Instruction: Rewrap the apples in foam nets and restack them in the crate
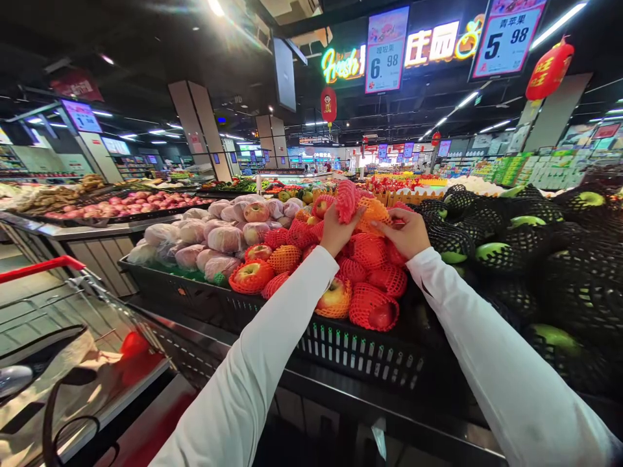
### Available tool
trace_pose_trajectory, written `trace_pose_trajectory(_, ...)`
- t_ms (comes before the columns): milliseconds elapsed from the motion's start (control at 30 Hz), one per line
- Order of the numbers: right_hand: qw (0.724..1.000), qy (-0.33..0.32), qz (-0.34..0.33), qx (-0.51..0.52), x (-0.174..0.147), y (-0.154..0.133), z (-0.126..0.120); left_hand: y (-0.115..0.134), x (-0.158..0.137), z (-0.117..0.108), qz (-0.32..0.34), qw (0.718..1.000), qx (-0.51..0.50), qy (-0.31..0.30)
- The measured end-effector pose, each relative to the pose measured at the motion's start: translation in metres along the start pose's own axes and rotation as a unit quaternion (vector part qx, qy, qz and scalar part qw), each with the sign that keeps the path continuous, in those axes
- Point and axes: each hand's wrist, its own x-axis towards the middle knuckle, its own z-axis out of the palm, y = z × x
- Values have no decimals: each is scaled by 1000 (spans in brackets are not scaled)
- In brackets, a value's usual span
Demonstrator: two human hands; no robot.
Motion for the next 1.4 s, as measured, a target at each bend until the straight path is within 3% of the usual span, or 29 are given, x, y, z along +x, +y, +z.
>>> trace_pose_trajectory(100, 992, 2, 9, 129, 1, -5, 2, -3, 2, 1, 14, 1000, 4, 8)
trace_pose_trajectory(267, 949, 12, 35, 314, 3, -8, 5, -6, 4, 2, 13, 1000, 5, 8)
trace_pose_trajectory(367, 922, 38, 59, 380, 3, -7, 2, -8, 3, 1, 15, 999, -7, -31)
trace_pose_trajectory(533, 885, 29, 83, 458, 3, -8, -2, -9, 0, -5, 69, 992, -5, -101)
trace_pose_trajectory(667, 862, -1, 101, 497, 2, -11, 0, -4, 1, -6, 8, 998, 28, -49)
trace_pose_trajectory(767, 854, -13, 121, 506, 1, -14, 0, -1, 2, -2, -75, 996, -51, -6)
trace_pose_trajectory(867, 854, -31, 134, 501, 0, -16, -1, 4, 2, 0, -177, 956, -233, 6)
trace_pose_trajectory(967, 858, -48, 136, 493, 0, -17, -1, 12, 3, -6, -265, 877, -392, -85)
trace_pose_trajectory(1033, 867, -51, 133, 478, 1, -18, -2, 19, 3, -12, -289, 846, -420, -155)
trace_pose_trajectory(1233, 939, -17, 88, 332, 1, -25, -11, 23, 1, -14, -363, 857, -309, -197)
trace_pose_trajectory(1333, 963, -31, 63, 260, 2, -29, -16, 12, 2, -11, -323, 881, -263, -227)
trace_pose_trajectory(1400, 967, -43, 54, 244, 3, -27, -16, 3, 5, -12, -264, 920, -217, -194)
